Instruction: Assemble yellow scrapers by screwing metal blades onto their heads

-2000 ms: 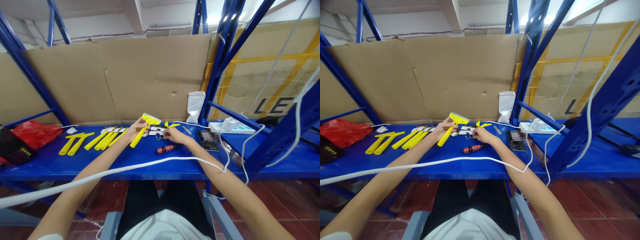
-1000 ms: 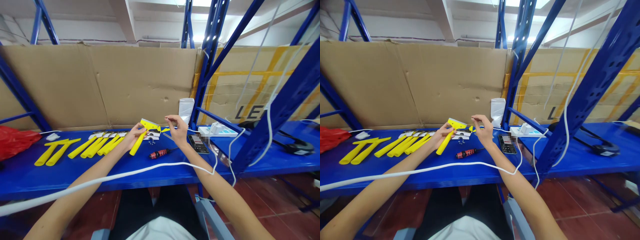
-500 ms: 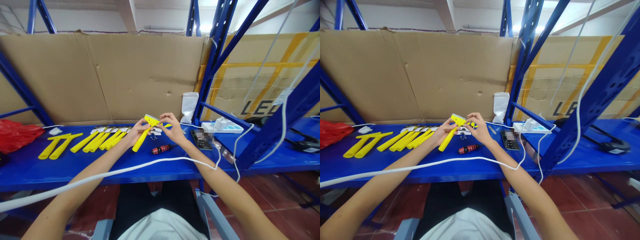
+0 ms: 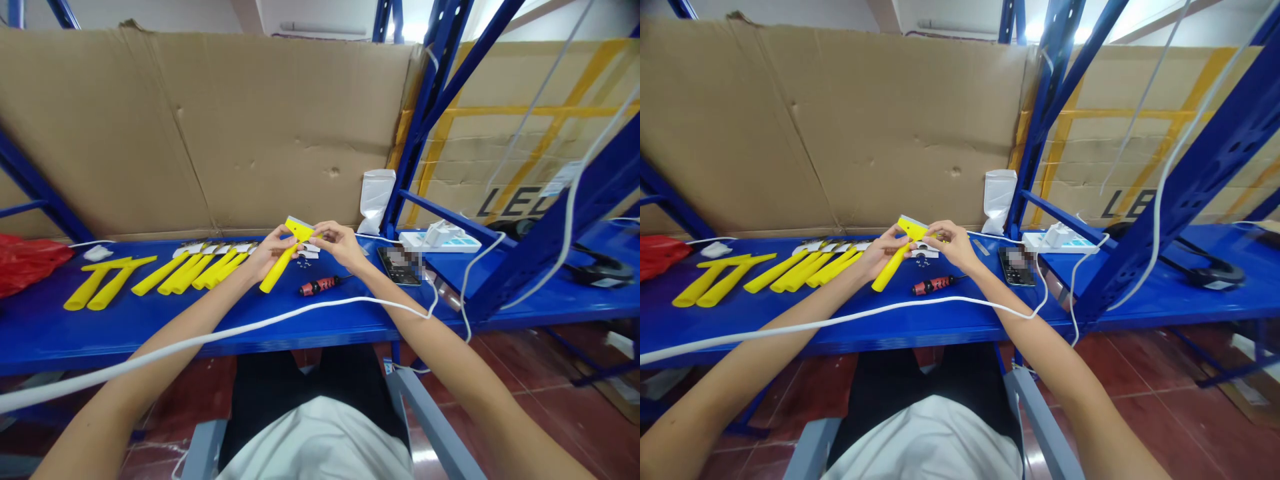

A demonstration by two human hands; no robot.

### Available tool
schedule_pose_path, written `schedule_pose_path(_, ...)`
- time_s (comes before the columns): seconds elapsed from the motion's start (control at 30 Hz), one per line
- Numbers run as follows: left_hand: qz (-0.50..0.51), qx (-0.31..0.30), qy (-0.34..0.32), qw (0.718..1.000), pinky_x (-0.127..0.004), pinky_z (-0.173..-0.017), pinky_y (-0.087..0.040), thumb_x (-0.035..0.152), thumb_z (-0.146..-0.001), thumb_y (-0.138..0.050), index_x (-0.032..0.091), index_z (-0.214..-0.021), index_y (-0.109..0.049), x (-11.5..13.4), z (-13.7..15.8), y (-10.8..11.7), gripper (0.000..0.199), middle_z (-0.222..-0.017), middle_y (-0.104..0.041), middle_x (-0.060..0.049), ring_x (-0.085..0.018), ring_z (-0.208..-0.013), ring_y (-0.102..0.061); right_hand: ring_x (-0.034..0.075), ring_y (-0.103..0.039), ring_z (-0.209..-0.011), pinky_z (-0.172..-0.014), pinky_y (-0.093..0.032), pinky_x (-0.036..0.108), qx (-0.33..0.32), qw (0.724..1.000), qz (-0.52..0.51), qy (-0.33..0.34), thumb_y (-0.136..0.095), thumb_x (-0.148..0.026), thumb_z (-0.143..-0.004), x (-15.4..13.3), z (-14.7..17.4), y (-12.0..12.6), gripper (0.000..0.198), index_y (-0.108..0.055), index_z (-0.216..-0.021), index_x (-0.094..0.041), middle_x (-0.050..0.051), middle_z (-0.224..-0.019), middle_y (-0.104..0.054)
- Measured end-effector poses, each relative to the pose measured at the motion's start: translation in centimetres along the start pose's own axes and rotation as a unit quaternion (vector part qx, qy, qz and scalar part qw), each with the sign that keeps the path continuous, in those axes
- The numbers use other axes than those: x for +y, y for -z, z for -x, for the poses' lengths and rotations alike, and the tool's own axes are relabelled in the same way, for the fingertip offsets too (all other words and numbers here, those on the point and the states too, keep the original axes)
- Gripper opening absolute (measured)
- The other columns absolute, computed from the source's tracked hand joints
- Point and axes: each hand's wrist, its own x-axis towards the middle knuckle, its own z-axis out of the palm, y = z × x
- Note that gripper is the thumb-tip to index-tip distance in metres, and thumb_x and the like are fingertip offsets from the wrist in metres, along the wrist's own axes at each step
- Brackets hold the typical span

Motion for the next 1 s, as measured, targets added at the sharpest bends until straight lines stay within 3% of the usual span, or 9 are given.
schedule_pose_path(0.43, -0.007, 0.009, -0.003, 1.0, -0.025, -0.067, -0.057, 0.007, -0.079, -0.087, 0.019, -0.106, -0.064, -0.4, 0.1, -0.2, 0.037, -0.102, -0.076, -0.007, -0.017, -0.082, -0.075, 0.017, -0.066, -0.083, -0.082, -0.055, 0.034, 0.023, 0.992, -0.074, -0.096, -0.099, -0.056, -0.068, -0.7, 0.3, -0.4, 0.044, -0.078, -0.088, -0.021, 0.002, -0.093, -0.077)
schedule_pose_path(0.73, 0.0, 0.015, -0.003, 1.0, -0.024, -0.064, -0.053, 0.007, -0.076, -0.089, 0.019, -0.104, -0.062, -0.2, 0.0, -0.6, 0.041, -0.105, -0.076, -0.008, -0.017, -0.08, -0.073, 0.017, -0.067, -0.083, -0.081, -0.054, 0.035, 0.027, 0.992, -0.079, -0.094, -0.099, -0.054, -0.069, -1.3, 0.4, -0.4, 0.043, -0.081, -0.09, -0.021, 0.003, -0.093, -0.077)
schedule_pose_path(1.0, -0.019, 0.011, -0.013, 1.0, -0.022, -0.067, -0.056, 0.01, -0.079, -0.09, 0.018, -0.108, -0.063, -0.5, 0.0, -0.7, 0.04, -0.101, -0.075, -0.007, -0.015, -0.082, -0.074, 0.011, -0.056, -0.073, -0.073, -0.049, 0.03, 0.047, 0.986, -0.104, -0.119, -0.103, -0.042, -0.061, -0.7, 0.3, -0.5, 0.046, -0.077, -0.091, -0.02, -0.001, -0.094, -0.073)
